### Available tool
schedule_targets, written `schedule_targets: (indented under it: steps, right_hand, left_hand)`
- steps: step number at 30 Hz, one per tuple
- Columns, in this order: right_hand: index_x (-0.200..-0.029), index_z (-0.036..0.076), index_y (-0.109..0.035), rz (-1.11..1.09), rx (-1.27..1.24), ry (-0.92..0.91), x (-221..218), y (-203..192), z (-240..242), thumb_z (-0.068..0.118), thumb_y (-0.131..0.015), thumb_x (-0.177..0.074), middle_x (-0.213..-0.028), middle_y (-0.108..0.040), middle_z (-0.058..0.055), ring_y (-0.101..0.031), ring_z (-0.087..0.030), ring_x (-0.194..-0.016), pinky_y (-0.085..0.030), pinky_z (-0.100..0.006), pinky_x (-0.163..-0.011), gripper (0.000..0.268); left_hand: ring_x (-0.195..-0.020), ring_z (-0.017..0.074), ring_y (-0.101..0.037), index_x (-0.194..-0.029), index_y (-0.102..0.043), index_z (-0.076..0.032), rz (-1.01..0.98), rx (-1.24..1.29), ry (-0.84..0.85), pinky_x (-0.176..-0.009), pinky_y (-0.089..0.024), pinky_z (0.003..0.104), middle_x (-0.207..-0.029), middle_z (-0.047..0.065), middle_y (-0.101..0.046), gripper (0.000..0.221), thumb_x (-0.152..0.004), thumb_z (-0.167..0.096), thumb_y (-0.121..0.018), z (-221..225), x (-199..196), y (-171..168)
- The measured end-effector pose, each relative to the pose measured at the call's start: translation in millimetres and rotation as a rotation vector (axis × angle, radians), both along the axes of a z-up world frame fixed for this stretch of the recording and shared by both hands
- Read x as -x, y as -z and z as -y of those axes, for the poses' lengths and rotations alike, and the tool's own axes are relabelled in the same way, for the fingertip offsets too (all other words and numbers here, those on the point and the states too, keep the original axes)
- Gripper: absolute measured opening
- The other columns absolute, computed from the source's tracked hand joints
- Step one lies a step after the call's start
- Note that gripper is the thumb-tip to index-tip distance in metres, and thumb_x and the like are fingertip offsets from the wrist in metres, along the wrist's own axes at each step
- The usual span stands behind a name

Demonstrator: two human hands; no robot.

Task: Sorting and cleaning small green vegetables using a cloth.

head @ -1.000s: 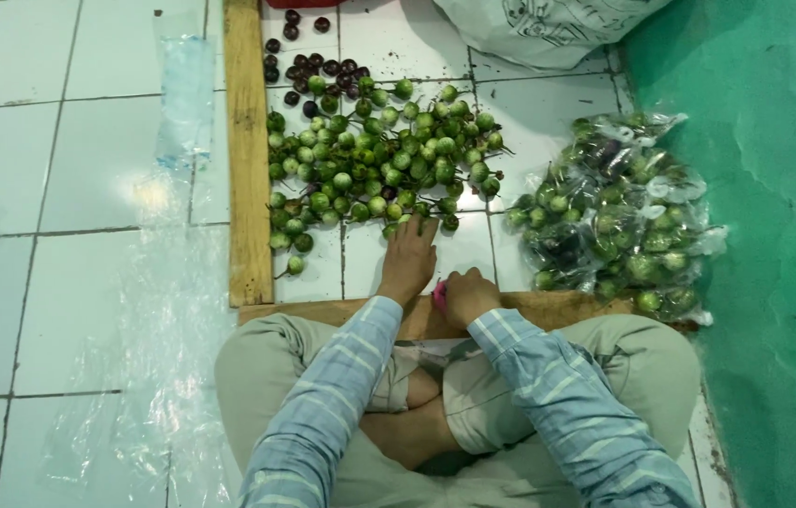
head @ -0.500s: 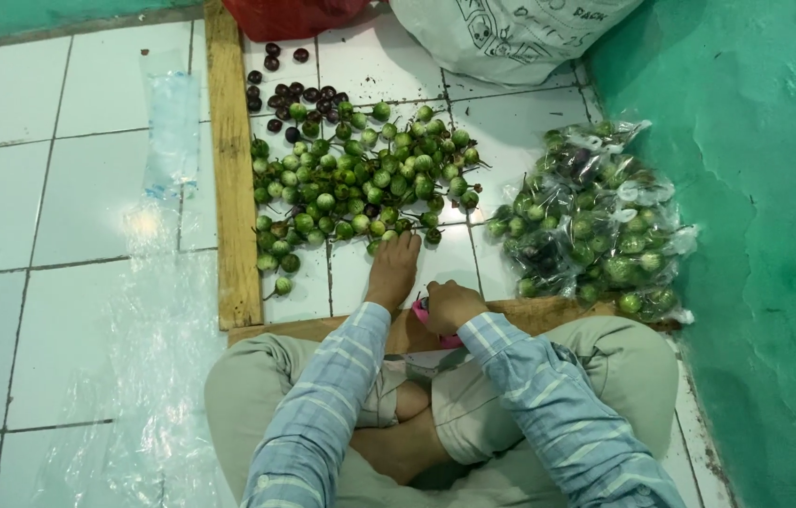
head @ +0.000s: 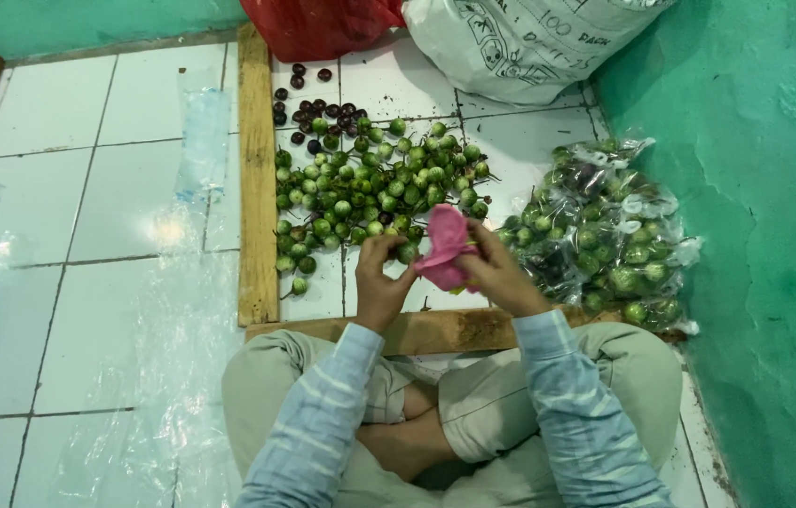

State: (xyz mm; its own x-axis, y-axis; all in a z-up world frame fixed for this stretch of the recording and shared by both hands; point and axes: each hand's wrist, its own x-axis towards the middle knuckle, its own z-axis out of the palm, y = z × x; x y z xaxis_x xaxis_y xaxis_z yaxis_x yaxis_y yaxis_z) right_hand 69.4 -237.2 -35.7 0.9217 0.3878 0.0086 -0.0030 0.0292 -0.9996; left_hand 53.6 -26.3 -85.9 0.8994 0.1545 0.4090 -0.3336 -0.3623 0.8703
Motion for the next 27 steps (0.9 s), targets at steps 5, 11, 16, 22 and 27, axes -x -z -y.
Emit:
schedule_targets:
  steps: [5,11,16,22,27]
  right_hand:
    - [-0.153,0.005,-0.039,0.199,0.304,-0.081,31,-21,-53,0.026,-0.066,-0.097,-0.129,-0.050,-0.034,-0.049,-0.059,-0.125,-0.044,-0.068,-0.101,0.065]
    - [-0.131,0.016,-0.059,0.353,0.491,0.068,27,9,-59,0.035,-0.072,-0.093,-0.101,-0.065,-0.016,-0.068,-0.042,-0.100,-0.056,-0.052,-0.085,0.044]
    - [-0.108,0.015,-0.066,0.371,0.477,0.176,26,4,-54,0.036,-0.070,-0.095,-0.084,-0.071,-0.015,-0.073,-0.038,-0.083,-0.057,-0.048,-0.072,0.025]
    - [-0.099,0.014,-0.066,0.109,0.003,0.428,18,-19,-53,0.025,-0.059,-0.104,-0.076,-0.065,-0.001,-0.060,-0.013,-0.071,-0.051,-0.031,-0.068,0.014]
    - [-0.136,0.010,-0.058,-0.355,0.179,0.234,25,-64,-77,0.062,-0.032,-0.104,-0.100,-0.063,-0.022,-0.066,-0.032,-0.069,-0.056,-0.039,-0.045,0.066]
  left_hand:
    - [-0.101,0.0352,-0.065,-0.110,-0.070,-0.008,0.107,-0.049,-0.023,-0.090,-0.054,0.043,-0.108,0.012,-0.061,0.029,-0.083,-0.016,-0.078,4,21,10]
    - [-0.102,0.0354,-0.068,-0.111,-0.074,-0.009,0.092,-0.038,0.044,-0.091,-0.055,0.043,-0.108,0.012,-0.066,0.030,-0.081,-0.003,-0.075,1,35,-13]
    - [-0.101,0.0350,-0.070,-0.117,-0.073,-0.004,-0.020,0.105,0.095,-0.092,-0.056,0.044,-0.108,0.015,-0.068,0.038,-0.081,-0.002,-0.080,0,36,-15]
    - [-0.097,0.0252,-0.069,-0.127,-0.069,-0.002,-0.057,0.223,0.033,-0.088,-0.057,0.040,-0.106,0.013,-0.066,0.040,-0.090,-0.012,-0.081,-4,32,-11]
    - [-0.088,0.0278,-0.069,-0.125,-0.067,0.002,0.007,0.183,-0.039,-0.080,-0.056,0.040,-0.099,0.018,-0.068,0.045,-0.081,0.005,-0.077,1,35,-20]
